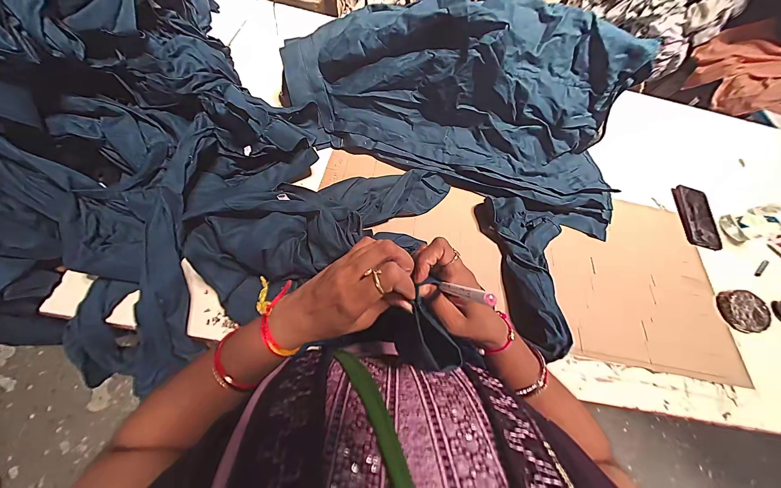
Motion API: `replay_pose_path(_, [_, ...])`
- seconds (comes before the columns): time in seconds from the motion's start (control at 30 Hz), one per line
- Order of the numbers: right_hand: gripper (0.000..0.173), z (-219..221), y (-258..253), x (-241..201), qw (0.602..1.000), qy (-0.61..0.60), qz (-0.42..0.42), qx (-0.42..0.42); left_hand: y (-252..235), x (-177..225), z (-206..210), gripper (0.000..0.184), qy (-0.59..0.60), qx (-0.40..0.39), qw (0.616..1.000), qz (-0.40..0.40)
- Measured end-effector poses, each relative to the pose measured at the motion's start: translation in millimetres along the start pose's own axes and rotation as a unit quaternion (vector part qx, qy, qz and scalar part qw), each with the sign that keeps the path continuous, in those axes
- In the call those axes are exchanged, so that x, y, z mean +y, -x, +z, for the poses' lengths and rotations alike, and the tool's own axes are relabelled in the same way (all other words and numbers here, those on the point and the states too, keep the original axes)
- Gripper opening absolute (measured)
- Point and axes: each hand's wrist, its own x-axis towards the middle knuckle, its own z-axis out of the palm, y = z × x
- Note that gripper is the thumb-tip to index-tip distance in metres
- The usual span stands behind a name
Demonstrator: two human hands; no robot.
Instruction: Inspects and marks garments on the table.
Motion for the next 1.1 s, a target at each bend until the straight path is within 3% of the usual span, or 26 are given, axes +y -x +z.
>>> replay_pose_path(0.13, [0.008, 1.8, 0.7, 3.7, 1.0, -0.02, 0.02, 0.006, 1.1, -0.2, 2.8, 0.012, -0.001, -0.001, 1.0, -0.005])
replay_pose_path(0.3, [0.006, 2.9, 3.3, 14.0, 0.999, -0.025, 0.013, 0.038, 0.1, 5.1, 2.3, 0.024, -0.061, -0.027, 0.997, -0.032])
replay_pose_path(0.37, [0.009, 3.5, 6.5, 19.3, 0.993, 0.026, 0.015, 0.116, 0.3, 5.6, 3.2, 0.021, -0.094, -0.018, 0.995, -0.034])
replay_pose_path(0.47, [0.013, -1.3, 7.3, 13.1, 0.952, 0.148, 0.018, 0.269, 1.9, 2.3, 4.9, 0.02, -0.17, 0.029, 0.983, -0.053])
replay_pose_path(0.6, [0.055, 0.6, 13.4, -13.1, 0.939, 0.281, -0.03, 0.194, 3.3, 1.6, 5.4, 0.021, -0.26, 0.095, 0.956, -0.095])
replay_pose_path(0.63, [0.052, 7.5, 14.7, -12.9, 0.93, 0.311, -0.037, 0.193, 4.1, 2.1, 6.2, 0.021, -0.274, 0.098, 0.951, -0.099])
replay_pose_path(0.73, [0.02, 17.9, 16.1, -3.0, 0.903, 0.347, -0.041, 0.249, 6.3, 3.6, 5.6, 0.019, -0.309, 0.053, 0.944, -0.101])
replay_pose_path(0.8, [0.013, 17.3, 16.1, 0.2, 0.903, 0.352, -0.032, 0.242, 8.0, 8.0, 1.9, 0.015, -0.32, -0.005, 0.939, -0.127])
replay_pose_path(0.9, [0.011, 19.4, 17.7, 4.1, 0.931, 0.322, -0.01, 0.171, 9.9, 15.4, -10.3, 0.015, -0.259, -0.112, 0.939, -0.196])
replay_pose_path(0.97, [0.013, 18.9, 16.6, 3.8, 0.951, 0.282, 0.005, 0.128, 11.7, 17.7, -17.1, 0.027, -0.171, -0.174, 0.945, -0.217])
replay_pose_path(1.03, [0.018, 16.1, 14.9, 1.3, 0.967, 0.225, 0.026, 0.12, 11.4, 21.2, -10.6, 0.045, -0.114, -0.165, 0.954, -0.225])
replay_pose_path(1.1, [0.025, 13.9, 13.7, -2.0, 0.979, 0.143, 0.058, 0.135, 10.8, 24.2, 3.6, 0.041, -0.086, -0.09, 0.965, -0.231])
